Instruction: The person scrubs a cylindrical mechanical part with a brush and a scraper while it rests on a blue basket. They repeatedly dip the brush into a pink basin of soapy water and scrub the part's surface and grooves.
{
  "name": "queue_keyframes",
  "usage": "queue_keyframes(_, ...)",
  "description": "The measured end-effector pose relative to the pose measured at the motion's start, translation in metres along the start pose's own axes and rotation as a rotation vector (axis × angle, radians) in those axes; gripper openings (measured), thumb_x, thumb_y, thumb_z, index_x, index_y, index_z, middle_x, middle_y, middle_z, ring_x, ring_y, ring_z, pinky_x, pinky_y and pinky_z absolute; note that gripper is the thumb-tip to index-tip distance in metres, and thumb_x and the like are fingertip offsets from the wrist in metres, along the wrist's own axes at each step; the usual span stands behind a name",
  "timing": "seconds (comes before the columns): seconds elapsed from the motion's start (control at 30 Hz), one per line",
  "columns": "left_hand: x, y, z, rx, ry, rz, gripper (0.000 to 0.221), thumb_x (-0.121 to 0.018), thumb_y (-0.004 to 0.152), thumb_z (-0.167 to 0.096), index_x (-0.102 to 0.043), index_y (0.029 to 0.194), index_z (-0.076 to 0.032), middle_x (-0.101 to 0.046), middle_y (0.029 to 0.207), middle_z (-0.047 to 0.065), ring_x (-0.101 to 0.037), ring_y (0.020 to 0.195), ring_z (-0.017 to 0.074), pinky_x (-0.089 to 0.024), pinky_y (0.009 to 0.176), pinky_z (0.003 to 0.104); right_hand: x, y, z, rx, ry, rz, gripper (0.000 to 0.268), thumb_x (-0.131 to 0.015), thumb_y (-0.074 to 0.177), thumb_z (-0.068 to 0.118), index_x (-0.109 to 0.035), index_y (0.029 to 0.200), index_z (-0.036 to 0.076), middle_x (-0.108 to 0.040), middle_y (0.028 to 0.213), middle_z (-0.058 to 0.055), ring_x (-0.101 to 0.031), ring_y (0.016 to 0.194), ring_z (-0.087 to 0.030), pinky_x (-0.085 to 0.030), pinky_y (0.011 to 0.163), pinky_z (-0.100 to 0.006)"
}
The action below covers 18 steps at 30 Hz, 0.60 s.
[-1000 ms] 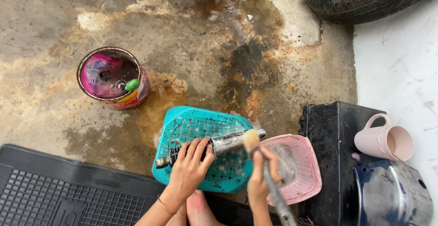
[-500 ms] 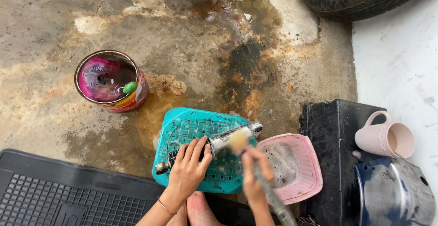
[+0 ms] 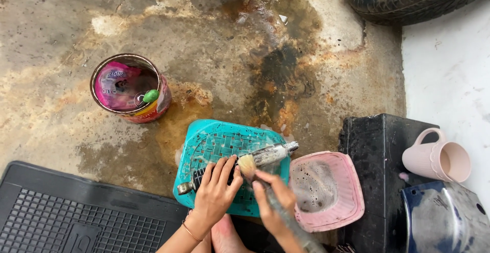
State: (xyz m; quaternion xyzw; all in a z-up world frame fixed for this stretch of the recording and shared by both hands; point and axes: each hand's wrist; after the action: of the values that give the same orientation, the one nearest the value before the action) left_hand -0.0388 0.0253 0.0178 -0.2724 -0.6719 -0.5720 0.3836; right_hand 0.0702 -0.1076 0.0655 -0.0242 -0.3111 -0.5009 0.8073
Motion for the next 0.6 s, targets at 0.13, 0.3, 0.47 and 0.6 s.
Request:
queue_keyframes(0.13,-0.005,-0.001,0.001,0.000,0.003,0.011,0.011,-0.058,0.104,-0.015,-0.063,0.113,-0.012,-0.066,0.134,0.016,-0.067,0.118,0.0315,-0.053,0.099,0.047,0.003,0.007,-0.047,0.005,-0.007,-0.123,0.019,-0.065,0.095,0.015,-0.070,0.109,0.004,-0.076,0.101,-0.011,-0.071,0.077,-0.014,-0.055,0.063,-0.022)
queue_keyframes(0.3,-0.001,0.000,0.002,-0.006,-0.003,-0.018,0.009,-0.057,0.105,-0.014,-0.063,0.111,-0.011,-0.066,0.134,0.017,-0.067,0.117,0.0325,-0.054,0.096,0.046,0.004,0.008,0.004,-0.157,-0.094,0.033,0.028,-0.053,0.098,0.024,-0.066,0.114,0.005,-0.075,0.104,-0.012,-0.073,0.077,-0.019,-0.062,0.058,-0.027)
queue_keyframes(0.47,-0.008,-0.008,0.002,-0.013,0.025,0.023,0.018,-0.065,0.103,-0.022,-0.063,0.118,-0.013,-0.065,0.136,0.014,-0.066,0.120,0.0310,-0.055,0.098,0.046,0.001,0.016,-0.058,-0.113,-0.008,-0.197,0.022,-0.061,0.099,0.021,-0.069,0.112,0.005,-0.076,0.090,-0.008,-0.063,0.057,-0.009,-0.045,0.042,-0.016)
queue_keyframes(0.6,-0.004,-0.007,0.002,-0.015,0.017,0.004,0.015,-0.061,0.103,-0.017,-0.063,0.117,-0.012,-0.066,0.136,0.016,-0.067,0.119,0.0315,-0.055,0.098,0.046,-0.002,0.011,0.012,-0.093,-0.102,0.016,0.028,-0.052,0.099,0.020,-0.064,0.114,-0.001,-0.076,0.100,-0.014,-0.071,0.066,-0.013,-0.058,0.046,-0.018)
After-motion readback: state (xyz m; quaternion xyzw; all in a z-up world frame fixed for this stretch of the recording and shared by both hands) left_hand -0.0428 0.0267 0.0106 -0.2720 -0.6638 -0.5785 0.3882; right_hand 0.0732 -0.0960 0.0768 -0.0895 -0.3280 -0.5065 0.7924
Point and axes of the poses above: each hand's wrist, its own y-axis towards the middle knuckle, its own x-axis out of the back of the hand, z = x × y
